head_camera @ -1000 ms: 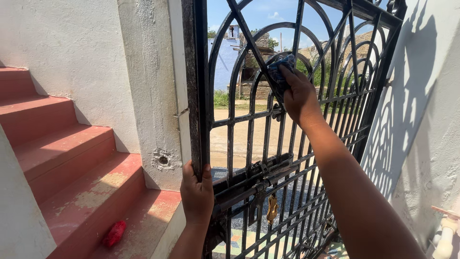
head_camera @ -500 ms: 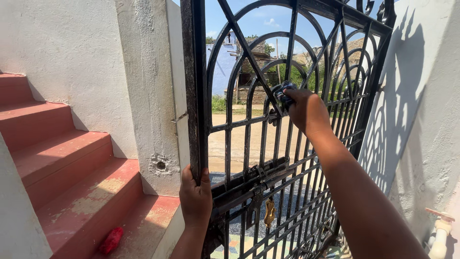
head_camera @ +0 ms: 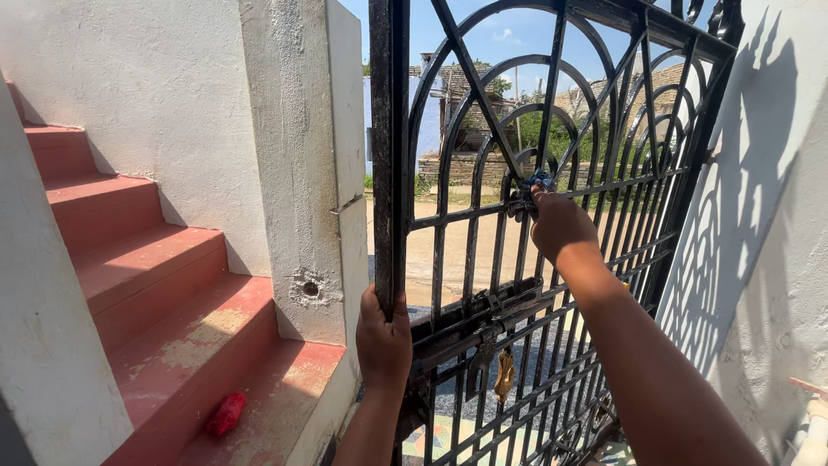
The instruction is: The person wipes down the latch, bars, and decorative sections of a black metal gate with a blue cloth, working on both the inner and outer sides.
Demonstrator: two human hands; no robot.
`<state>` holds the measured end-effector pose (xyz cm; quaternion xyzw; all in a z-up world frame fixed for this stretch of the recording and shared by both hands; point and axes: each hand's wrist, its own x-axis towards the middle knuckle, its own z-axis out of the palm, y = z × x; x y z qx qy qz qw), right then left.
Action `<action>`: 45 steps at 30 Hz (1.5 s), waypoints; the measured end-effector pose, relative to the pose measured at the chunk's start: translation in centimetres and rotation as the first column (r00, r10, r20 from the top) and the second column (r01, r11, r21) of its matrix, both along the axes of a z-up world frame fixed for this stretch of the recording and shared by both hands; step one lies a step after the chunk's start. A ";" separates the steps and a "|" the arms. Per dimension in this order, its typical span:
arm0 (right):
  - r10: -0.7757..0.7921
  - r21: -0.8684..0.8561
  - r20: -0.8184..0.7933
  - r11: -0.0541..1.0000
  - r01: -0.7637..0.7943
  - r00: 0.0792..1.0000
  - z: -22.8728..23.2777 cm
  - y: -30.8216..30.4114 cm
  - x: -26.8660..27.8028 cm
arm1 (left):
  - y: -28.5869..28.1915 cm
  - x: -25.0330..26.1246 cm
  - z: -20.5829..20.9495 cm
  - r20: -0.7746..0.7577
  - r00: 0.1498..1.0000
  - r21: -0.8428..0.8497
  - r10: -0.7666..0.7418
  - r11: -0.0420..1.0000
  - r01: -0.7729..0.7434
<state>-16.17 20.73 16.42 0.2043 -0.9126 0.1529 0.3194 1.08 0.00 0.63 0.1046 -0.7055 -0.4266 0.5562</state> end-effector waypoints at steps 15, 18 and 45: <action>0.173 0.020 -0.345 0.984 -0.177 0.923 -3.2 -7.2 3.8 | 1.3 1.5 -0.2 -0.102 0.995 -0.036 -0.009 0.999 0.006; 0.166 0.035 -0.208 0.986 -0.162 0.964 -1.9 -4.9 4.6 | 1.3 1.6 -0.3 -0.066 0.997 -0.017 -0.039 0.999 0.038; 0.569 -0.066 -0.610 0.657 -0.751 0.551 9.7 -5.6 13.0 | 2.4 2.6 -0.5 -0.089 0.994 -0.043 -0.060 0.997 0.056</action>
